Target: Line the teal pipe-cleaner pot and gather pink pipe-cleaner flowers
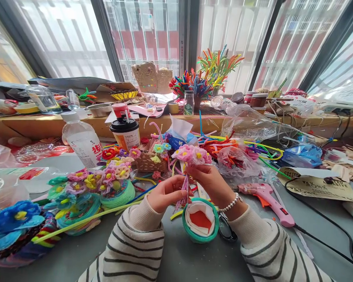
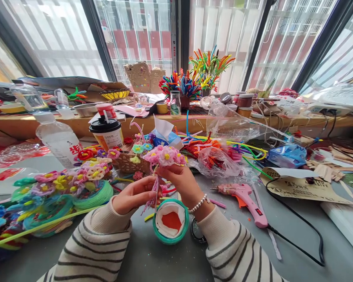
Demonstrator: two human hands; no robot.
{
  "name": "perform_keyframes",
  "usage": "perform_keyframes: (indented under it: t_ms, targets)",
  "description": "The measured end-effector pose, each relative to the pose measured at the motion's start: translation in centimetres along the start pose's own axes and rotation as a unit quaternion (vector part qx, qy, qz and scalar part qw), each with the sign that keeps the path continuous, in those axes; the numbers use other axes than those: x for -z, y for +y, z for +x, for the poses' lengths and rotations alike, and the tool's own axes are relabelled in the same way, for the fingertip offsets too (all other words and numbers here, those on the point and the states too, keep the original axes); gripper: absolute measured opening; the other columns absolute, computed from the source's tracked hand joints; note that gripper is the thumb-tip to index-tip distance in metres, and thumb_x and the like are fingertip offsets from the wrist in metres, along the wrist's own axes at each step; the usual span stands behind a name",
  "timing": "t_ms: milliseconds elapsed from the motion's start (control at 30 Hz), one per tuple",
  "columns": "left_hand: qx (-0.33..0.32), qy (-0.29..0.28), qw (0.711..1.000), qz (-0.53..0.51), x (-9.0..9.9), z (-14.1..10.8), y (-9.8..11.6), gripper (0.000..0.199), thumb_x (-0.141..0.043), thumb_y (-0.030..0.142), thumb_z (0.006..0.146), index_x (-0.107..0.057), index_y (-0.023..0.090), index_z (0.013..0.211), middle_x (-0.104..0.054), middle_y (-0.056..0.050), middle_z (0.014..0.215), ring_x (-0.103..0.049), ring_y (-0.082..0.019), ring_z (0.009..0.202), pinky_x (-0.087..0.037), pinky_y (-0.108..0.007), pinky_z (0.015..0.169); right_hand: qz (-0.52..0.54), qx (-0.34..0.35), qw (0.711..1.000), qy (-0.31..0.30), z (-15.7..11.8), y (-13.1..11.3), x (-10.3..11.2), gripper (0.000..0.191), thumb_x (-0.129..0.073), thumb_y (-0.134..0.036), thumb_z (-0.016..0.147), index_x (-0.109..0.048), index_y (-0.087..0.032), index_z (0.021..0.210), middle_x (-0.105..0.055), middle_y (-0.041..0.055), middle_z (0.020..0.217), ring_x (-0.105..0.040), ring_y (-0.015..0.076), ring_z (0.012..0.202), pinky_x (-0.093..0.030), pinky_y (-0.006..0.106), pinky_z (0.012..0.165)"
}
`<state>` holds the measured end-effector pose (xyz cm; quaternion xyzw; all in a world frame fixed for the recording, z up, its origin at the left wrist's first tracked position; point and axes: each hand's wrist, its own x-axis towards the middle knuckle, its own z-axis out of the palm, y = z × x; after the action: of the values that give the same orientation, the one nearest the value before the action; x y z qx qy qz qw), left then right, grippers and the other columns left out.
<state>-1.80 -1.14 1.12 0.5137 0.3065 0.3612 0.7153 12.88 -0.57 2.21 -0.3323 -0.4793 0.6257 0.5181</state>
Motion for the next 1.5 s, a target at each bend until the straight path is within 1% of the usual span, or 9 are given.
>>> perform_keyframes:
  t_ms: [200,333,400,667,900,1067,1267,1367,1500]
  targets:
    - [-0.027,0.047,0.998,0.039,-0.5,-0.1,-0.2,0.031,-0.068,0.027,0.054,-0.054,0.014,0.078,-0.061,-0.001,0.063,-0.054,-0.011,0.057,-0.042,-0.023,0.055,-0.033,0.004,0.999,0.019,0.0,0.0,-0.1,0.017,-0.066,-0.031,0.056,-0.067,-0.017,0.066,-0.062,-0.0001,0.067,-0.051,0.0116,0.065,-0.036,0.027,0.067]
    - [-0.031,0.100,0.992,0.077,-1.1,-0.2,0.1,0.031,-0.068,0.029,0.054,-0.053,0.014,0.076,-0.055,0.003,0.054,-0.048,-0.007,0.047,-0.037,-0.019,0.045,-0.066,0.025,0.997,0.028,0.0,0.2,-0.2,0.017,-0.065,-0.033,0.058,-0.068,-0.018,0.066,-0.062,-0.0002,0.064,-0.051,0.0131,0.064,-0.037,0.028,0.067]
    - [-0.032,0.107,0.990,0.092,-1.2,-0.2,0.3,0.030,-0.067,0.031,0.054,-0.052,0.014,0.073,-0.051,0.005,0.050,-0.044,-0.006,0.043,-0.034,-0.018,0.042,-0.066,0.032,0.997,0.024,-0.1,0.3,-0.3,0.019,-0.065,-0.033,0.058,-0.068,-0.020,0.071,-0.061,-0.0005,0.066,-0.052,0.0138,0.067,-0.037,0.028,0.068]
    - [-0.013,0.072,0.997,0.014,-1.1,-0.1,0.4,0.033,-0.068,0.035,0.053,-0.052,0.013,0.072,-0.053,0.004,0.050,-0.048,-0.007,0.043,-0.037,-0.020,0.045,-0.054,0.029,0.998,0.020,-0.1,0.5,-0.7,0.014,-0.064,-0.031,0.059,-0.067,-0.020,0.068,-0.060,-0.0018,0.063,-0.051,0.0129,0.066,-0.038,0.028,0.069]
    - [0.002,0.072,0.997,0.003,-0.9,0.1,0.4,0.033,-0.068,0.042,0.050,-0.054,0.013,0.058,-0.052,0.004,0.043,-0.045,-0.005,0.036,-0.031,-0.019,0.038,-0.010,-0.008,1.000,0.016,-0.3,0.3,-1.0,0.015,-0.067,-0.032,0.055,-0.065,-0.018,0.061,-0.059,-0.0020,0.060,-0.050,0.0117,0.061,-0.038,0.027,0.063]
    - [0.023,0.023,0.999,-0.044,-0.8,-0.2,0.6,0.024,-0.068,0.036,0.053,-0.059,0.014,0.054,-0.052,0.002,0.041,-0.046,-0.005,0.034,-0.030,-0.017,0.035,0.055,-0.027,0.998,-0.024,-0.5,0.1,-1.2,0.016,-0.068,-0.026,0.054,-0.063,-0.018,0.067,-0.059,-0.0020,0.062,-0.051,0.0115,0.061,-0.039,0.027,0.063]
    - [0.043,-0.028,0.996,-0.079,-1.3,-0.4,0.7,0.025,-0.070,0.035,0.052,-0.059,0.013,0.050,-0.048,0.002,0.034,-0.043,-0.004,0.029,-0.029,-0.014,0.032,0.116,-0.069,0.986,-0.094,-0.6,0.5,-0.9,0.019,-0.068,-0.033,0.054,-0.061,-0.019,0.064,-0.055,-0.0023,0.058,-0.048,0.0089,0.052,-0.039,0.025,0.056]
    - [0.058,-0.048,0.994,-0.080,-1.4,-0.5,0.8,0.026,-0.069,0.036,0.053,-0.058,0.012,0.049,-0.048,0.002,0.032,-0.042,-0.004,0.027,-0.029,-0.014,0.031,0.132,-0.072,0.983,-0.106,-0.6,0.5,-0.6,0.021,-0.069,-0.032,0.052,-0.063,-0.020,0.068,-0.057,-0.0025,0.062,-0.049,0.0084,0.054,-0.039,0.024,0.057]
    - [0.071,-0.056,0.993,-0.075,-1.4,-0.5,0.8,0.027,-0.069,0.036,0.053,-0.057,0.012,0.048,-0.048,0.002,0.032,-0.042,-0.004,0.027,-0.029,-0.013,0.030,0.131,-0.071,0.982,-0.117,-0.5,0.6,-0.4,0.019,-0.069,-0.031,0.053,-0.062,-0.020,0.068,-0.055,-0.0033,0.056,-0.047,0.0088,0.051,-0.038,0.024,0.053]
